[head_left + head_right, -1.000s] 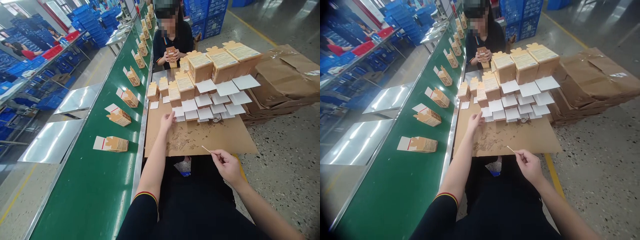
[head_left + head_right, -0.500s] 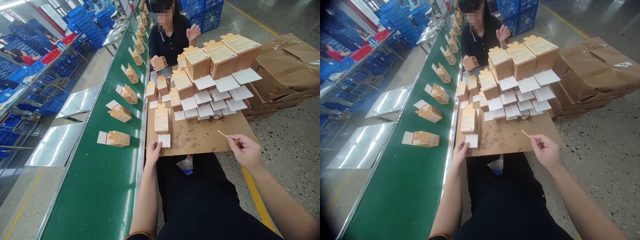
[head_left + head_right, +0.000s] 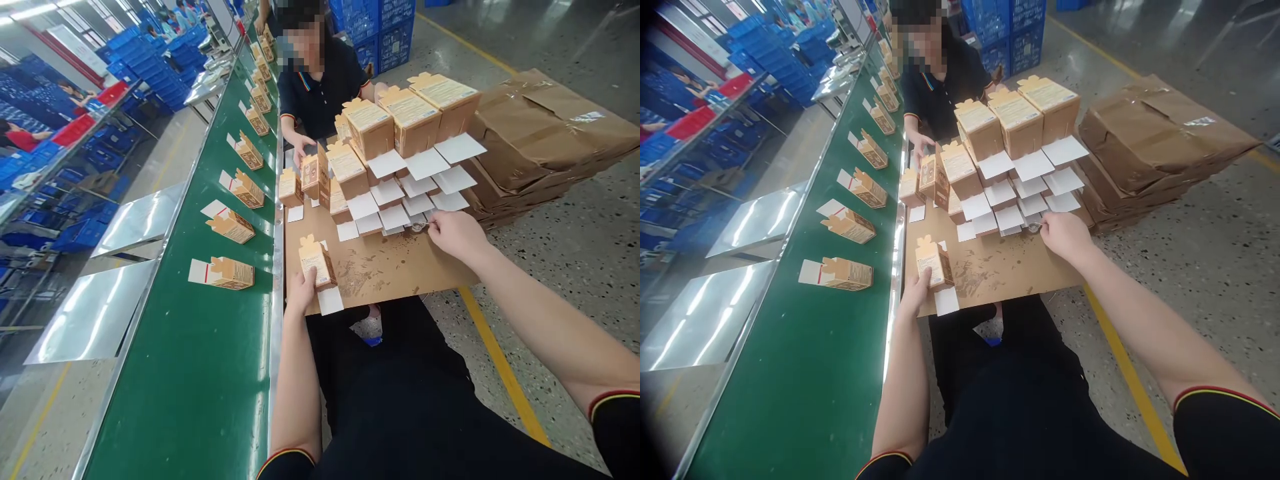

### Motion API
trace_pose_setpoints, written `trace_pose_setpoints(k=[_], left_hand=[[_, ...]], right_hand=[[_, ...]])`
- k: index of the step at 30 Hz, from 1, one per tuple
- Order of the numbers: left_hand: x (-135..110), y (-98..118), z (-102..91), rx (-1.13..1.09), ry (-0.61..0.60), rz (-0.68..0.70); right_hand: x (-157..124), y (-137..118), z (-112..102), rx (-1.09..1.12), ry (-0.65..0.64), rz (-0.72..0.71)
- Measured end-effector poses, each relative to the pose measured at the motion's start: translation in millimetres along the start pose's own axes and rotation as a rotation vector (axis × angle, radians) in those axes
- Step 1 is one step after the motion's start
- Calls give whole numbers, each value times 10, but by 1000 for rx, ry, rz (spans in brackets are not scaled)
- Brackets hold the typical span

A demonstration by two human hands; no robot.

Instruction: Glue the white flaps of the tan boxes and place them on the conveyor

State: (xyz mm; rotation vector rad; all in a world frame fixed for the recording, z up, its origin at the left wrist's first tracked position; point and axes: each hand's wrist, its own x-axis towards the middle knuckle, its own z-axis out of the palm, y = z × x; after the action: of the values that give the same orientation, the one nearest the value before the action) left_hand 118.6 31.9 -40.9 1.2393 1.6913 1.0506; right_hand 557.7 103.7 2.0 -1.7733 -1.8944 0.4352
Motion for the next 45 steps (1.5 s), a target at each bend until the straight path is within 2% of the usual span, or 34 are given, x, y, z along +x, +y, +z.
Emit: trace_pose_setpoints(k=[2, 5, 8, 10, 13, 15, 17, 20, 23, 27, 32, 39, 45], left_hand=[[-94, -39, 85, -76, -29, -22], [-298, -48, 78, -280, -12, -80], [-483, 13, 19, -492, 13, -88], [-559, 64, 18, -568, 35, -69], [-570, 101, 98, -576, 65, -59], [-526, 88, 172, -568, 77, -76], [-474, 58, 229, -564, 91, -94], [-438, 16, 254, -558, 107, -94], [-459, 0, 241, -551, 114, -84], [-504, 4, 261, -539, 134, -51], [-574, 37, 357, -443, 128, 46], [-805, 66, 486, -185, 126, 72], [-837, 29, 533, -109, 170, 76]], right_hand=[[66, 26, 55, 9, -19, -25], [32, 79, 29, 72, 24, -80], [-194, 45, -46, 101, 68, -80], [-458, -96, -7, 161, 64, -81], [-930, -487, 288, 373, 0, -125], [-1185, -784, 598, 446, -73, -223], [-1323, -1020, 913, 437, -86, -313], [-1363, -1167, 1251, 320, -64, -436], [-1378, -1133, 1393, 180, -61, -502], [-1472, -1079, 1454, 97, -76, -553], [-1584, -1118, 1422, 232, -75, -629], [-1797, -967, 1114, 414, -126, -361], [-1970, -894, 999, 509, -166, -245]])
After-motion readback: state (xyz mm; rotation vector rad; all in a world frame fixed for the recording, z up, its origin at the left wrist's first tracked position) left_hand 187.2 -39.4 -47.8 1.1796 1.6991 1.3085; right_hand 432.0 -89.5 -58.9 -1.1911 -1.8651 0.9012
